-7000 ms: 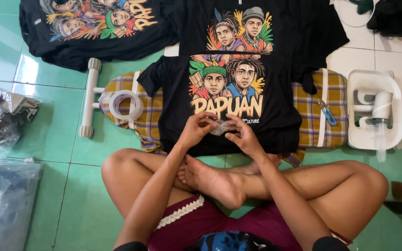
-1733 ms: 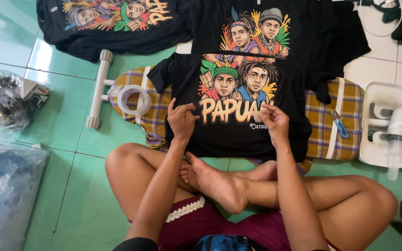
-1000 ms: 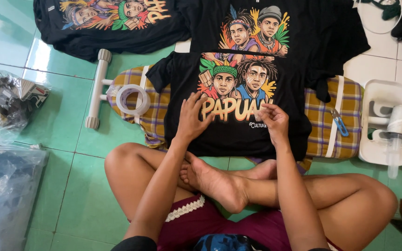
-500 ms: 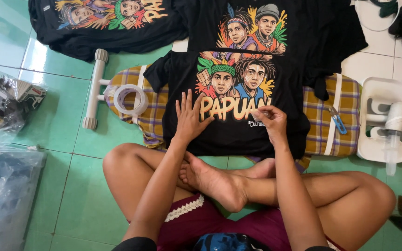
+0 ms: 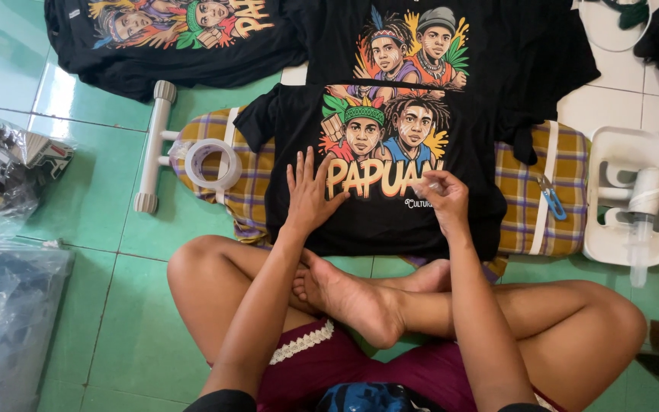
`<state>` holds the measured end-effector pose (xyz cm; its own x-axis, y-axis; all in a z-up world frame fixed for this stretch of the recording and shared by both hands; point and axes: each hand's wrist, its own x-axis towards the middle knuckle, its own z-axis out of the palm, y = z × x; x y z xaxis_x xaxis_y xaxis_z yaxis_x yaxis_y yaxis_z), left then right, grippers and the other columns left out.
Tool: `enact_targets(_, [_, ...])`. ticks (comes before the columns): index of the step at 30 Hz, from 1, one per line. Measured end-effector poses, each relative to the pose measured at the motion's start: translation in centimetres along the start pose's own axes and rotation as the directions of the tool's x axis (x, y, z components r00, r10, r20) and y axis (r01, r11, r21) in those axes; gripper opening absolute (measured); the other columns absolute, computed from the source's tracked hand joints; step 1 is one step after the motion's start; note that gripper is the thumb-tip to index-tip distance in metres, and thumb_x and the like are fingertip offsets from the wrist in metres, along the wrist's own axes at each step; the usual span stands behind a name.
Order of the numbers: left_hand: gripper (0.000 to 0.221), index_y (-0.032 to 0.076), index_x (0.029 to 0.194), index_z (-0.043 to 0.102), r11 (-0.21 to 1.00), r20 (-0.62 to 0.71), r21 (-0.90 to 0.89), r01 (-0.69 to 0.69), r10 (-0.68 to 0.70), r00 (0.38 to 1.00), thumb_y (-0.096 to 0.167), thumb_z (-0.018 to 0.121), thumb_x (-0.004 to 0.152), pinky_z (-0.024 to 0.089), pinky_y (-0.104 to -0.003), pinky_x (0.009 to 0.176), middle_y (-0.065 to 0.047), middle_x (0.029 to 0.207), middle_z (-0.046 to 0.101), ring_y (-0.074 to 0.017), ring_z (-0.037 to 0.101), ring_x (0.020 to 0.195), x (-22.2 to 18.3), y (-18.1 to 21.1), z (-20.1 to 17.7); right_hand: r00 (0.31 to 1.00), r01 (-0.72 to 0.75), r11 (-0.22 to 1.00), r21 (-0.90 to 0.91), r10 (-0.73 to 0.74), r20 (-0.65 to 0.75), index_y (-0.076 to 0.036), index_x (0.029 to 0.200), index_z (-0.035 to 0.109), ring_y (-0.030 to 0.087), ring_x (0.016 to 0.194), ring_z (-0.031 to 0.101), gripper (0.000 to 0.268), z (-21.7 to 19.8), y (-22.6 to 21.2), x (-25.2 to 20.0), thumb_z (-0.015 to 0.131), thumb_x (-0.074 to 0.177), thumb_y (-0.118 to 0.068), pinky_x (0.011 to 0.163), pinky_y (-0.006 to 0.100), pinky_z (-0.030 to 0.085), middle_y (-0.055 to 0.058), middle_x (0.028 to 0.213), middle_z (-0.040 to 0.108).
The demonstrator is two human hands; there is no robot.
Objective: The person is using adhesive tape to remove lint and small debris from the surface of printed t-shirts laid out on the floor and an ironing board.
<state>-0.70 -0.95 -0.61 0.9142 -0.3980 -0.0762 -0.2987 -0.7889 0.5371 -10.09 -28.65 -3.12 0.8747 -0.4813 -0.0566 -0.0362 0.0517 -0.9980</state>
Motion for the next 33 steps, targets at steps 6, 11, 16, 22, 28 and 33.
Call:
enact_targets(6, [0.118, 0.019, 0.16, 0.03, 0.997, 0.052, 0.065, 0.049, -0.052, 0.997, 0.078, 0.074, 0.068, 0.003, -0.062, 0.124, -0.021, 0.169, 0.014, -0.0391, 0.011, 0.157, -0.1, 1.1, -1.3, 0.998, -0.047, 0.994, 0.098, 0.042, 0.046, -0.005, 0.119, 0.068, 0.008, 0.066, 0.064, 0.043, -1.8, -0.3, 1.2, 0.081, 0.078, 0.003, 0.055, 0.018, 0.054, 0.004, 0.087, 0.068])
enact_targets(11, [0.129, 0.019, 0.163, 0.023, 0.988, 0.063, 0.138, 0.065, -0.074, 0.995, 0.085, 0.071, 0.063, 0.004, -0.064, 0.124, -0.023, 0.169, 0.012, -0.0401, 0.01, 0.157, -0.5, 1.5, -1.6, 0.995, -0.09, 0.992, 0.084, 0.093, -0.029, -0.006, 0.124, 0.064, 0.002, 0.054, 0.054, 0.041, -4.5, 0.7, 2.1, 0.077, 0.085, 0.0, 0.044, 0.013, 0.04, 0.004, 0.089, 0.069])
enact_targets(16, [0.111, 0.02, 0.166, 0.014, 0.976, 0.115, 0.219, -0.013, -0.012, 0.993, 0.083, 0.054, 0.083, 0.001, -0.073, 0.118, -0.022, 0.17, 0.006, -0.0423, 0.004, 0.157, -0.8, 1.4, -1.3, 0.981, -0.162, 0.939, 0.304, 0.186, -0.052, -0.012, 0.128, 0.061, -0.002, 0.054, 0.048, 0.035, -5.5, 0.7, 2.1, 0.068, 0.095, -0.005, 0.045, 0.006, 0.034, -0.006, 0.089, 0.064])
enact_targets(22, [0.098, 0.027, 0.162, 0.026, 0.911, 0.269, 0.295, -0.29, 0.212, 0.94, 0.081, 0.049, 0.084, 0.004, -0.073, 0.119, -0.017, 0.17, 0.014, -0.0395, 0.01, 0.157, -1.6, 2.7, 0.0, 0.992, -0.081, 0.97, 0.228, 0.1, -0.073, -0.008, 0.125, 0.063, 0.0, 0.05, 0.048, 0.036, -3.7, 0.7, 1.6, 0.074, 0.091, -0.004, 0.041, 0.01, 0.032, 0.0, 0.086, 0.07])
enact_targets(28, [0.08, 0.034, 0.154, 0.043, 0.838, 0.335, 0.181, -0.514, 0.439, 0.834, 0.079, 0.045, 0.088, 0.013, -0.062, 0.124, -0.006, 0.166, 0.031, -0.0307, 0.025, 0.155, -1.6, 2.5, 1.7, 0.992, -0.047, 0.969, 0.244, 0.074, -0.103, -0.007, 0.124, 0.063, 0.003, 0.052, 0.05, 0.034, -4.5, 2.6, 2.2, 0.069, 0.092, 0.001, 0.041, 0.011, 0.031, 0.006, 0.09, 0.072])
enact_targets(33, [0.072, 0.028, 0.148, 0.052, 0.886, 0.246, 0.133, -0.445, 0.405, 0.88, 0.07, 0.056, 0.09, 0.021, -0.054, 0.124, -0.002, 0.16, 0.042, -0.0264, 0.035, 0.15, -1.0, 2.3, 0.6, 0.993, -0.041, 0.973, 0.226, 0.065, -0.103, -0.007, 0.123, 0.064, 0.004, 0.054, 0.052, 0.034, -4.3, 2.7, 2.1, 0.071, 0.09, 0.001, 0.041, 0.011, 0.032, 0.006, 0.091, 0.073])
